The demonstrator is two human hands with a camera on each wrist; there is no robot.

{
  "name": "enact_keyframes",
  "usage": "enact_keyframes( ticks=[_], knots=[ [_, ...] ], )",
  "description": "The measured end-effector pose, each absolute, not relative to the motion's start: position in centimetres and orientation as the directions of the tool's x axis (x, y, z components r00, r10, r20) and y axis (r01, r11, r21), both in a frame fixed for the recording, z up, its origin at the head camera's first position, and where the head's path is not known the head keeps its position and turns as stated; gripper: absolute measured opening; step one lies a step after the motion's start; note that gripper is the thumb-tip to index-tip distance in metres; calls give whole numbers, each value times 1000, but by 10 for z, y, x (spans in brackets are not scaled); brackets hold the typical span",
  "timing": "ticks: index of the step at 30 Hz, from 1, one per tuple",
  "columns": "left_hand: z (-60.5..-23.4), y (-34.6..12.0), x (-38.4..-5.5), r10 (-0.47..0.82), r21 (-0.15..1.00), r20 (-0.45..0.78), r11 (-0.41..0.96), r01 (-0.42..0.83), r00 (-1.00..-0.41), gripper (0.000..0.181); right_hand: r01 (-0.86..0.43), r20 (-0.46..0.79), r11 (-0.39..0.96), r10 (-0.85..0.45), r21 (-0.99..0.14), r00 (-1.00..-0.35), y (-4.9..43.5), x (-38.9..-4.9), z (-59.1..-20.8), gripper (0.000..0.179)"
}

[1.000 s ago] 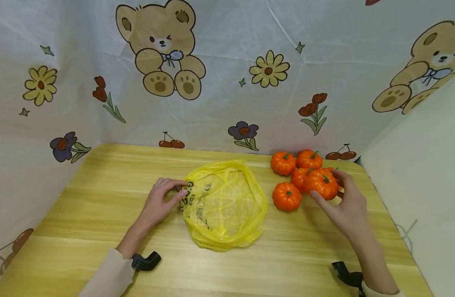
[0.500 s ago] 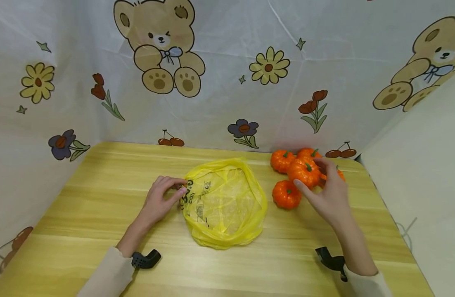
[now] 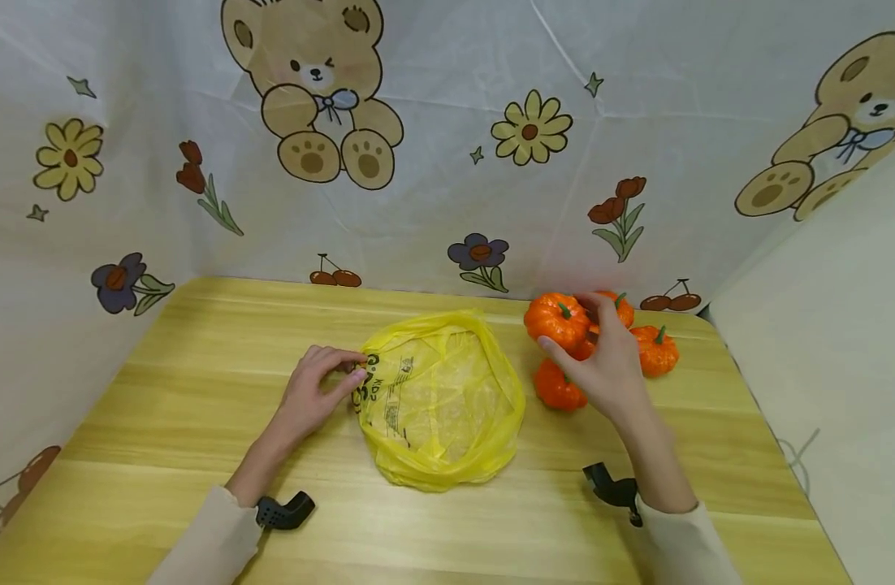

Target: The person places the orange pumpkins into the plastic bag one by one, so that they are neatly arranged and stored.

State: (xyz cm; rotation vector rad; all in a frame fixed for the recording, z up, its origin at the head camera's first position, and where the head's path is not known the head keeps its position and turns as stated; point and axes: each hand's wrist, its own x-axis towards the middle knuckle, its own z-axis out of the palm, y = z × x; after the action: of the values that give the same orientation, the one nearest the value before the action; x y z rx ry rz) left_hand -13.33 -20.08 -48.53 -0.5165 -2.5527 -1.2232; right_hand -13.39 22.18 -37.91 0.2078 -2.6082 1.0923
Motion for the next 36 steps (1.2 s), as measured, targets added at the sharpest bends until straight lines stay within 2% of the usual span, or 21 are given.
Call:
enact_keyframes(
  ticks=[9, 17, 25, 36],
  knots=[
    [-485, -201, -133, 205, 693, 389, 577, 432, -898, 23, -308, 357, 671, -69, -674, -932, 190, -148, -375, 77],
    [-484, -203, -134, 203, 693, 398, 573, 438, -895, 22, -382, 374, 587, -143, -713, -916, 155, -158, -366, 77],
    [-485, -202, -133, 206, 700, 384, 571, 429, -900, 22, -449, 431, 559, -174, -697, -885, 131, -163, -357, 79],
    [-485, -202, -134, 209, 697, 380, 575, 427, -901, 23, -498, 427, 498, -258, -710, -867, 95, -168, -356, 80]
  ],
)
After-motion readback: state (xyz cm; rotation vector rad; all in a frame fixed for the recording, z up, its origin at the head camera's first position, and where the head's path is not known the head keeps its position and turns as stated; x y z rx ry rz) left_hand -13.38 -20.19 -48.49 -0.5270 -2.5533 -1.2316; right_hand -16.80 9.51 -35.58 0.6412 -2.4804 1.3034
